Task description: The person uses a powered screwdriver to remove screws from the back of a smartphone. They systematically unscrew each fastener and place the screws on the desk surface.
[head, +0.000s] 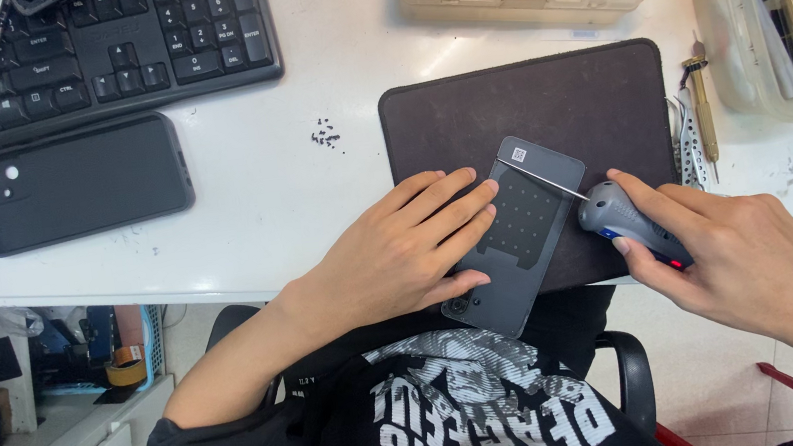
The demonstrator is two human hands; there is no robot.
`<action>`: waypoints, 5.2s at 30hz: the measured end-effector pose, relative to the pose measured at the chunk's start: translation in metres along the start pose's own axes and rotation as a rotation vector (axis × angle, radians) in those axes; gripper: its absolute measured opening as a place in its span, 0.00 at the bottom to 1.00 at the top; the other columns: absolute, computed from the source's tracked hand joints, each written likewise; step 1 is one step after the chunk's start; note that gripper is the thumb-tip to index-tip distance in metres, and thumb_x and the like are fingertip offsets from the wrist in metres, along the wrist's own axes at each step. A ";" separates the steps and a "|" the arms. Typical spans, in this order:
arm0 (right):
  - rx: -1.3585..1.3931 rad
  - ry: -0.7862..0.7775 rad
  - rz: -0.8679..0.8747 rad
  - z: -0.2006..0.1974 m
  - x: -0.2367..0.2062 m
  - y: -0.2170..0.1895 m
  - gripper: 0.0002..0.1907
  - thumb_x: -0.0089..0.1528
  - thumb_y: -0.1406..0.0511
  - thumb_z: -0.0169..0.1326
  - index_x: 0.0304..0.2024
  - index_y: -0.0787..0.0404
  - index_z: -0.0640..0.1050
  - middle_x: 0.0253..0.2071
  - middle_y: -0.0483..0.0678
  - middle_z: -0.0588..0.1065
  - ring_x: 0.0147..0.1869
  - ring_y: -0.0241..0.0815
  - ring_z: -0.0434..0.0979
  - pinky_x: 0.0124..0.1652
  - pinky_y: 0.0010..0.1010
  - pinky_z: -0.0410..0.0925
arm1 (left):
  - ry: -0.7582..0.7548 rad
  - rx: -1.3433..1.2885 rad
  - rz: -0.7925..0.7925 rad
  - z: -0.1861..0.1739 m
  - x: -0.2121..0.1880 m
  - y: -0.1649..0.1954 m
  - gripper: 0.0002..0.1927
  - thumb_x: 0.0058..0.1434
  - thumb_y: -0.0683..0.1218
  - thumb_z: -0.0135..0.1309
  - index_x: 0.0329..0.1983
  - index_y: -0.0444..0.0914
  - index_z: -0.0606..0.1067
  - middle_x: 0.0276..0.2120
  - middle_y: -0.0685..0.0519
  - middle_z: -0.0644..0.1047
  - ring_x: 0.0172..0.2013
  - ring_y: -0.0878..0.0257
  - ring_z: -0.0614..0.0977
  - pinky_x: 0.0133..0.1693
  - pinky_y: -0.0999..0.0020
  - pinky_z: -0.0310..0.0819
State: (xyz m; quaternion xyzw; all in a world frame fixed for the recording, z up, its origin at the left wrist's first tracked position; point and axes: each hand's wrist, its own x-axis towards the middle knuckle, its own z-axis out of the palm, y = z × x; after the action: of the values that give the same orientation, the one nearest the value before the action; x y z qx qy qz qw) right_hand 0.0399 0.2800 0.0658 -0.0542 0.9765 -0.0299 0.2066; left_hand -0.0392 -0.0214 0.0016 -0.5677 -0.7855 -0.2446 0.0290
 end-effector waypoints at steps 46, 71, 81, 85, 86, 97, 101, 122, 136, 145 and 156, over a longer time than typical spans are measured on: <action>0.039 -0.038 0.028 -0.002 0.000 -0.005 0.35 0.58 0.54 0.61 0.67 0.54 0.73 0.35 0.50 0.80 0.21 0.45 0.78 0.24 0.35 0.72 | -0.007 0.014 0.018 0.000 -0.001 0.000 0.29 0.68 0.62 0.51 0.55 0.33 0.78 0.62 0.46 0.73 0.64 0.50 0.71 0.65 0.53 0.65; 0.026 -0.003 0.035 -0.004 0.001 -0.003 0.33 0.58 0.54 0.61 0.65 0.54 0.74 0.35 0.52 0.80 0.23 0.48 0.79 0.26 0.37 0.73 | -0.006 0.016 0.020 0.001 -0.001 0.000 0.29 0.68 0.62 0.51 0.55 0.33 0.78 0.62 0.47 0.73 0.64 0.50 0.71 0.65 0.53 0.65; 0.364 0.201 -0.054 0.012 -0.008 0.006 0.29 0.58 0.61 0.60 0.63 0.59 0.75 0.32 0.53 0.79 0.26 0.41 0.79 0.30 0.32 0.71 | 0.094 -0.336 -0.081 -0.004 -0.001 0.003 0.25 0.65 0.53 0.59 0.58 0.32 0.76 0.62 0.47 0.74 0.65 0.51 0.72 0.65 0.55 0.67; 0.643 0.206 0.037 0.025 -0.020 0.013 0.31 0.58 0.63 0.59 0.65 0.62 0.76 0.27 0.50 0.74 0.23 0.38 0.72 0.28 0.29 0.67 | 0.202 -0.525 -0.206 0.000 0.004 0.007 0.13 0.70 0.47 0.58 0.53 0.36 0.79 0.58 0.51 0.78 0.63 0.55 0.77 0.65 0.61 0.72; 0.669 0.213 0.002 0.029 -0.021 0.014 0.31 0.57 0.63 0.58 0.64 0.62 0.76 0.26 0.49 0.75 0.23 0.36 0.73 0.27 0.28 0.67 | 0.211 -0.468 -0.203 0.000 0.006 0.007 0.12 0.69 0.47 0.59 0.51 0.36 0.79 0.55 0.51 0.79 0.60 0.55 0.77 0.63 0.60 0.72; 0.886 0.206 -0.196 0.056 -0.029 0.002 0.29 0.57 0.63 0.57 0.61 0.65 0.75 0.32 0.48 0.82 0.28 0.33 0.80 0.32 0.25 0.70 | 0.336 -1.004 -0.592 -0.014 0.021 0.030 0.11 0.63 0.46 0.63 0.45 0.36 0.82 0.40 0.52 0.83 0.37 0.68 0.82 0.41 0.74 0.77; 0.892 0.163 -0.149 0.056 -0.028 -0.002 0.30 0.55 0.64 0.58 0.61 0.65 0.76 0.31 0.48 0.83 0.26 0.35 0.81 0.30 0.26 0.71 | 0.369 -1.041 -0.689 -0.002 0.021 0.033 0.06 0.65 0.44 0.61 0.40 0.37 0.84 0.33 0.54 0.84 0.31 0.73 0.79 0.34 0.78 0.73; 1.060 0.238 0.018 0.066 -0.043 0.031 0.29 0.59 0.65 0.55 0.62 0.71 0.75 0.30 0.51 0.79 0.26 0.36 0.76 0.28 0.26 0.71 | 0.483 0.174 -0.621 -0.050 -0.021 -0.024 0.06 0.65 0.42 0.64 0.43 0.37 0.84 0.40 0.53 0.84 0.40 0.61 0.78 0.43 0.66 0.66; 1.061 0.209 0.036 0.061 -0.040 0.026 0.29 0.59 0.65 0.56 0.63 0.67 0.75 0.29 0.48 0.79 0.25 0.34 0.74 0.27 0.25 0.70 | 0.318 0.100 -0.617 -0.051 -0.031 -0.031 0.12 0.73 0.41 0.55 0.56 0.32 0.79 0.57 0.50 0.77 0.53 0.57 0.75 0.59 0.58 0.59; 0.229 0.367 -0.047 0.022 -0.026 0.009 0.31 0.56 0.61 0.60 0.63 0.60 0.76 0.34 0.55 0.79 0.27 0.46 0.78 0.30 0.36 0.71 | 0.073 -0.011 0.014 -0.020 0.001 0.016 0.29 0.64 0.57 0.60 0.56 0.28 0.76 0.59 0.42 0.74 0.64 0.49 0.72 0.65 0.54 0.68; -0.107 0.130 -0.013 -0.004 0.008 0.002 0.34 0.57 0.54 0.60 0.65 0.56 0.75 0.32 0.49 0.79 0.20 0.42 0.76 0.24 0.31 0.71 | 0.001 0.025 0.036 0.001 0.007 0.013 0.37 0.66 0.65 0.51 0.57 0.26 0.75 0.62 0.41 0.72 0.67 0.49 0.69 0.66 0.59 0.66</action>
State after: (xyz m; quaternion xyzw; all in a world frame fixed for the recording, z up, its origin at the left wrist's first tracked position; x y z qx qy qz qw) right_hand 0.0302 0.2814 0.0662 -0.0696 0.9876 0.0176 0.1395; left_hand -0.0295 -0.0122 0.0078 -0.5814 -0.7781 -0.2344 0.0408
